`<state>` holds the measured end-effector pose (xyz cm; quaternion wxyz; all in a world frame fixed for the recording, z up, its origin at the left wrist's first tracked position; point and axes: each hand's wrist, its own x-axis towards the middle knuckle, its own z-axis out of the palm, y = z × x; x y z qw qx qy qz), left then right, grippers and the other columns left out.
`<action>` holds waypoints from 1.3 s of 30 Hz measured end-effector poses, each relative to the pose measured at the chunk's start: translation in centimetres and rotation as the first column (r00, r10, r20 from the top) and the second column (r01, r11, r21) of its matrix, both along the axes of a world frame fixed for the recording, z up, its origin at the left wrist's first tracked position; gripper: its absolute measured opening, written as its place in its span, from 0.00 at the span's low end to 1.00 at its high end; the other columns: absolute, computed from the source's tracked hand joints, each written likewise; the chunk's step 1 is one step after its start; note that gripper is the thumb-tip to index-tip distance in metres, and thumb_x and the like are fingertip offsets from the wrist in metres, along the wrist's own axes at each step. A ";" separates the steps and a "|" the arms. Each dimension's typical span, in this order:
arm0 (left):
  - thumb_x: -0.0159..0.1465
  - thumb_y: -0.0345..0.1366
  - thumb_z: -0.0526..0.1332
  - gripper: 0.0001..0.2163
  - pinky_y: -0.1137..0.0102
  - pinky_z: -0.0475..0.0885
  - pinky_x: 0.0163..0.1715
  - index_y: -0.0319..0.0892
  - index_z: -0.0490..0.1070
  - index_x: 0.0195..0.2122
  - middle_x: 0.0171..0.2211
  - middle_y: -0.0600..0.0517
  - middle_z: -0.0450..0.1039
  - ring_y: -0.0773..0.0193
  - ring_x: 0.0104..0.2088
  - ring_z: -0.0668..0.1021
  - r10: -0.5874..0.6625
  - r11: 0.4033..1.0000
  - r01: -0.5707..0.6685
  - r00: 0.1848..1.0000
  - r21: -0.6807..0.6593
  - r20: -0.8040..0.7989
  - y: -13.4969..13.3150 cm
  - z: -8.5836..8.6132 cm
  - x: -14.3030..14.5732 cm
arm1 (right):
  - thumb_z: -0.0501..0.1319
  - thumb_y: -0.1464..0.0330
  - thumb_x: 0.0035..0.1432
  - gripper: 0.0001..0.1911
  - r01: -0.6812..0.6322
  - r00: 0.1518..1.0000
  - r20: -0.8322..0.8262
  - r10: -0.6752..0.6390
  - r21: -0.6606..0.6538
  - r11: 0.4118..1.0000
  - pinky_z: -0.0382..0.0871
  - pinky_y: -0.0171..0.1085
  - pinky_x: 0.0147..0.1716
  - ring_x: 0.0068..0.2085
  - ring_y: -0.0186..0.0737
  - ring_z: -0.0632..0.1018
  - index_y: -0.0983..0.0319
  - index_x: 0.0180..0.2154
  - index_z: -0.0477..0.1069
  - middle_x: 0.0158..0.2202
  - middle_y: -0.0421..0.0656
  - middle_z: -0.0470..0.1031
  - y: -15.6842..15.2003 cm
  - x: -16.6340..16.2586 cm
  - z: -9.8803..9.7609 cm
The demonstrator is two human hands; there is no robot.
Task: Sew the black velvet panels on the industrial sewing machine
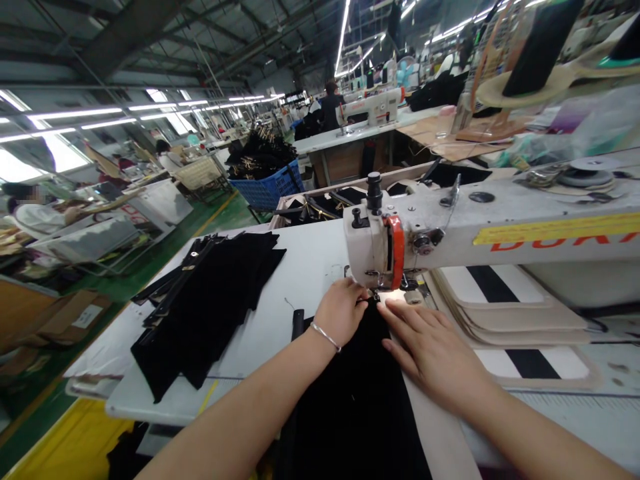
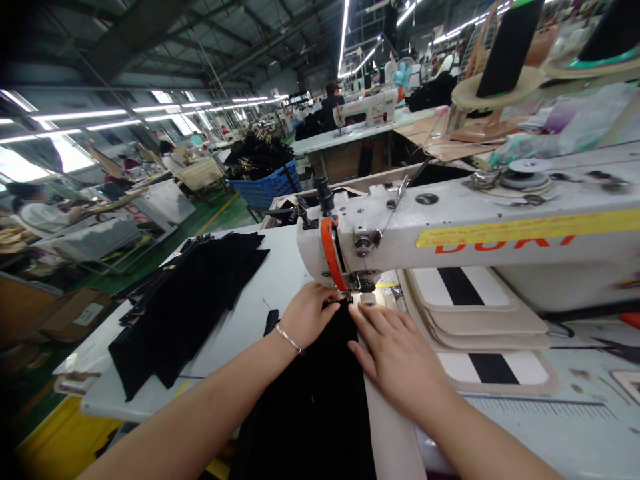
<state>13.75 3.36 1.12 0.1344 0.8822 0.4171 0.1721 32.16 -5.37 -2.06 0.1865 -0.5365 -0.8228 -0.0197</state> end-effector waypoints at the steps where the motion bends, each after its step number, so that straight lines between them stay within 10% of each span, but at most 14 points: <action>1: 0.62 0.30 0.59 0.06 0.63 0.68 0.51 0.41 0.72 0.40 0.44 0.48 0.74 0.57 0.47 0.74 -0.072 0.997 0.072 0.997 0.023 -0.008 -0.7 0.0 -0.3 | 0.51 0.57 0.64 0.27 -0.009 1.000 -0.010 0.009 -0.001 1.000 0.60 0.49 0.52 0.56 0.48 0.66 0.57 0.62 0.56 0.57 0.47 0.65 -0.1 0.1 0.0; 5: 0.65 0.31 0.57 0.14 0.58 0.59 0.62 0.39 0.66 0.52 0.56 0.46 0.67 0.58 0.59 0.66 -0.237 0.968 0.239 0.971 0.081 -0.027 -2.7 -0.8 -1.4 | 0.52 0.56 0.63 0.26 -0.036 0.998 -0.041 0.036 0.003 0.999 0.59 0.48 0.54 0.56 0.47 0.66 0.57 0.60 0.59 0.57 0.46 0.65 -0.3 0.3 0.0; 22: 0.66 0.29 0.56 0.13 0.53 0.57 0.63 0.39 0.66 0.52 0.56 0.44 0.67 0.58 0.61 0.65 -0.245 0.966 0.247 0.969 0.071 -0.036 -1.6 -1.3 -1.6 | 0.52 0.58 0.64 0.25 0.015 1.000 -0.003 -0.015 -0.026 1.000 0.63 0.50 0.53 0.56 0.47 0.66 0.59 0.59 0.60 0.57 0.46 0.65 -0.6 -0.1 0.3; 30: 0.63 0.51 0.59 0.27 0.49 0.47 0.64 0.42 0.60 0.59 0.61 0.43 0.61 0.54 0.65 0.58 -0.575 0.815 0.559 0.813 -0.152 -0.093 -11.2 1.9 -5.2 | 0.59 0.62 0.59 0.22 -0.139 0.990 -0.012 0.143 0.154 0.978 0.70 0.42 0.50 0.53 0.43 0.71 0.62 0.54 0.67 0.53 0.45 0.71 -10.3 0.1 0.8; 39: 0.64 0.36 0.59 0.15 0.48 0.41 0.64 0.43 0.67 0.52 0.59 0.46 0.63 0.56 0.64 0.58 -0.569 0.822 0.563 0.816 -0.084 -0.101 -14.3 0.8 -6.2 | 0.55 0.57 0.61 0.22 -0.221 0.970 0.150 0.193 0.200 0.955 0.72 0.40 0.46 0.53 0.43 0.72 0.62 0.52 0.69 0.52 0.45 0.72 -13.2 0.1 2.0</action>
